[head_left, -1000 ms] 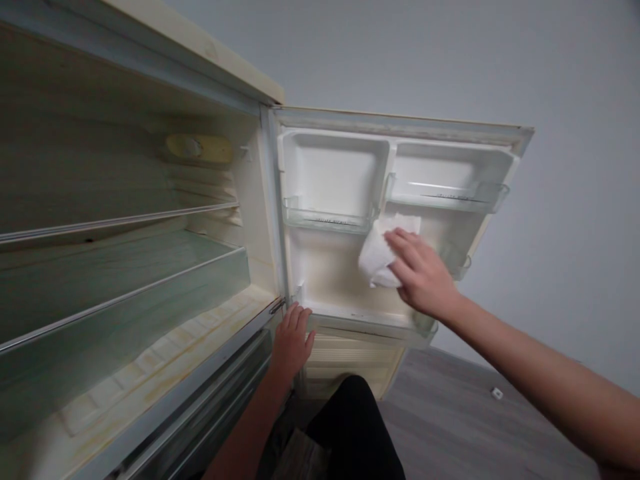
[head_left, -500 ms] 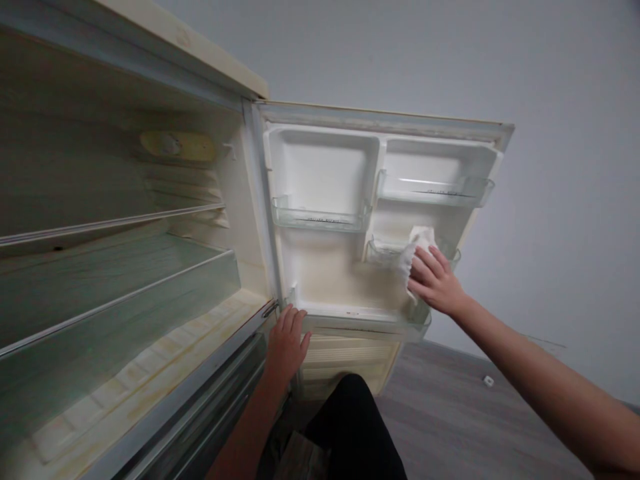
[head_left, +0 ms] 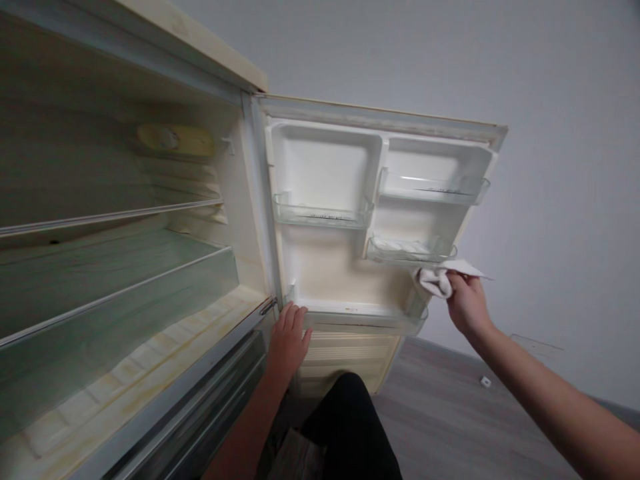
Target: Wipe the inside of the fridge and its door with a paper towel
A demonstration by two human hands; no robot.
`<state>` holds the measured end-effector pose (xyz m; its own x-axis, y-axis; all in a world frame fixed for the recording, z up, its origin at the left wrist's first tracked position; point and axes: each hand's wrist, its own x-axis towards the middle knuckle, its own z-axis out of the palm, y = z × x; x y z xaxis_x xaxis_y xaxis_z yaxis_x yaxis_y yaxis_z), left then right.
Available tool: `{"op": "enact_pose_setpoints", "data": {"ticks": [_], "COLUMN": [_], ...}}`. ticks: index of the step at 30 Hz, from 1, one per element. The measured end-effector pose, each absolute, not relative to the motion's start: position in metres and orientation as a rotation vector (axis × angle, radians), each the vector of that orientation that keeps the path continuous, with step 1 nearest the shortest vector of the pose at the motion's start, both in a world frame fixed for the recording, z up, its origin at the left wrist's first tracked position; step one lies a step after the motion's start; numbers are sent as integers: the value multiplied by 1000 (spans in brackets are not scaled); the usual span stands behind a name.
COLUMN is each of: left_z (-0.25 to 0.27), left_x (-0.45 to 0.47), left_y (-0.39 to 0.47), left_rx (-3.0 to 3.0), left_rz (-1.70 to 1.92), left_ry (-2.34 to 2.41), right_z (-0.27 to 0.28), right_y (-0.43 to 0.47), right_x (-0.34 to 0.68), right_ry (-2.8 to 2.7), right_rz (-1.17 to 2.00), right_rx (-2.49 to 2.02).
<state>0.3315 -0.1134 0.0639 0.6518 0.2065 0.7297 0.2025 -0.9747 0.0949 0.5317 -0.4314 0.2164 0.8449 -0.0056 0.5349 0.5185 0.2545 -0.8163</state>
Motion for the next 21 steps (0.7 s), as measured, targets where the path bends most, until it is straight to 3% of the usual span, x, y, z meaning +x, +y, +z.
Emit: {"op": "enact_pose_setpoints", "data": {"ticks": [5,10,16,21], "left_z": [64,61,59,56], "left_x": [331,332,333,334], "left_y": [-113,-113,-114,-113], "left_rx": [2853,2841,2806,2807], "left_rz": [1245,1263,1262,1283], "left_ry": [373,365,357,385], "right_z": [220,214,211,198], "right_y": [-378,-328,-296,-280], "right_x": [530,528,512,466], "right_ry": [-351,-707,-558,-491], "right_rz": [-80,-13,18,266], "right_rx": [-958,-1006,-1015,-962]}}
